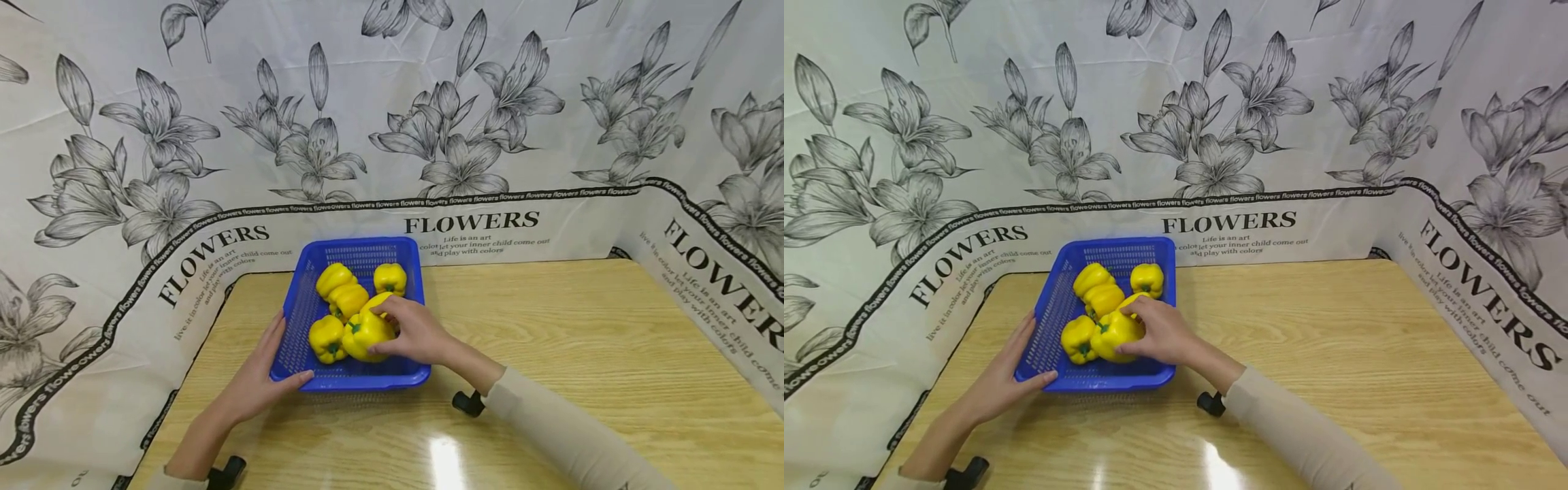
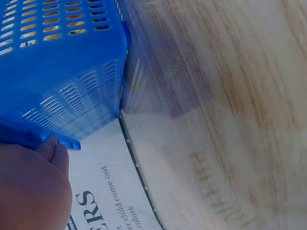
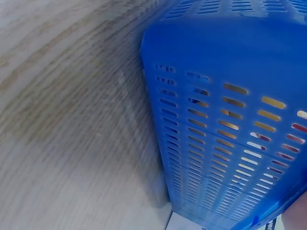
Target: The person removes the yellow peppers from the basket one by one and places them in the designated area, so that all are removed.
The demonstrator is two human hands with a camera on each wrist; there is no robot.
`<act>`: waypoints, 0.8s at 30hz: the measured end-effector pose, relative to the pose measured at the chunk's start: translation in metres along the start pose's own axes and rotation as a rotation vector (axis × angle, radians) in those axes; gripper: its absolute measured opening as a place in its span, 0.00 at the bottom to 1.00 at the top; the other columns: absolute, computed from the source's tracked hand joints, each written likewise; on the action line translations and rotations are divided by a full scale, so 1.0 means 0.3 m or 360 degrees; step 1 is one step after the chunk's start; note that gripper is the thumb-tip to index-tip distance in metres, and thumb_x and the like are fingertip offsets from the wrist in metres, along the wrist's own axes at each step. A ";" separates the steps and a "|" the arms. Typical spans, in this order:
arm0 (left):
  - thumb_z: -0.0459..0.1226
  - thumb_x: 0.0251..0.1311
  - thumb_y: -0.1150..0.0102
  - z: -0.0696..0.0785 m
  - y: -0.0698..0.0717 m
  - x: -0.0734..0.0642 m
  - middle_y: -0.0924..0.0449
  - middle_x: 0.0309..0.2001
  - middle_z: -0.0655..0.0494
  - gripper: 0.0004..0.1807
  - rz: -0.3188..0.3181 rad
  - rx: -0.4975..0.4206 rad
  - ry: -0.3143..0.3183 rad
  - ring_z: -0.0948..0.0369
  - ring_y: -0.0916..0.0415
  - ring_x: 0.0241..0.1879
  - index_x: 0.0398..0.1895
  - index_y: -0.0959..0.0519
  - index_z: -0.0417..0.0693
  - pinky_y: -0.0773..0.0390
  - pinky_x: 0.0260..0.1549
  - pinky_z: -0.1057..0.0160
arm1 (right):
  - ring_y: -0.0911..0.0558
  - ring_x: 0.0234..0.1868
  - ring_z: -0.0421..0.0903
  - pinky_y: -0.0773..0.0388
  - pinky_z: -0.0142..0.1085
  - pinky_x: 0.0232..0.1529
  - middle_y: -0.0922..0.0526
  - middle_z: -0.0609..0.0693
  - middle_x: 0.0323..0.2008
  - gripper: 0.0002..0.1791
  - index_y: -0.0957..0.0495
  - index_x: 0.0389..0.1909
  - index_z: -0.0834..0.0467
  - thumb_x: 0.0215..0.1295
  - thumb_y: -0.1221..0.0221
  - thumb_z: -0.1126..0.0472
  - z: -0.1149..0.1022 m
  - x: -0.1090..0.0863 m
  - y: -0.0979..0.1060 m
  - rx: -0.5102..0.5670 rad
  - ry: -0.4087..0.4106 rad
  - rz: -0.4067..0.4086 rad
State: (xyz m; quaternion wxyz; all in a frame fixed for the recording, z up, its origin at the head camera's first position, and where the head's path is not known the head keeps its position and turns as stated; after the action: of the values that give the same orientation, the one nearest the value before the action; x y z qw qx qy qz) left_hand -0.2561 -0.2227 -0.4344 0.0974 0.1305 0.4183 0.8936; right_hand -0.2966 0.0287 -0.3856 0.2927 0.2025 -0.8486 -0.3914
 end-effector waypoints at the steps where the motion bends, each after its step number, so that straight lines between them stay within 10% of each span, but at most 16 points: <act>1: 0.59 0.59 0.32 -0.001 0.000 -0.001 0.68 0.84 0.54 0.62 0.0001 0.0003 0.0001 0.39 0.59 0.80 0.84 0.60 0.49 0.48 0.70 0.30 | 0.17 0.45 0.45 0.18 0.37 0.48 0.17 0.50 0.49 0.34 0.19 0.57 0.59 0.53 0.23 0.46 0.005 0.000 0.001 0.0049 -0.0006 0.0018; 12: 0.59 0.57 0.30 -0.004 -0.001 -0.002 0.67 0.84 0.52 0.63 -0.0004 -0.0018 0.0013 0.39 0.59 0.80 0.84 0.60 0.50 0.48 0.70 0.30 | 0.15 0.46 0.49 0.15 0.44 0.49 0.16 0.54 0.52 0.29 0.20 0.57 0.61 0.55 0.23 0.58 0.032 0.003 0.026 0.0695 -0.0109 0.0070; 24: 0.59 0.57 0.30 0.004 0.001 -0.001 0.67 0.84 0.53 0.63 -0.0002 -0.0028 0.0003 0.40 0.58 0.80 0.84 0.59 0.49 0.48 0.70 0.31 | 0.15 0.47 0.53 0.15 0.43 0.50 0.16 0.57 0.53 0.29 0.21 0.61 0.63 0.60 0.26 0.59 0.040 -0.004 0.072 0.0885 -0.0236 -0.0032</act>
State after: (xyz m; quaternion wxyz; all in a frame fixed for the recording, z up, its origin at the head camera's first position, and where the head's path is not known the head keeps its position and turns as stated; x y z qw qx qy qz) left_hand -0.2555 -0.2219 -0.4334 0.0987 0.1285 0.4106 0.8973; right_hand -0.3059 0.0491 -0.3754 0.1594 0.2541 -0.9404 -0.1604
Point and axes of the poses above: each hand's wrist, its own x-axis towards the middle knuckle, its own y-axis out of the back of the hand, z = x × y, the point moved 9 cm from there along x, towards the middle knuckle
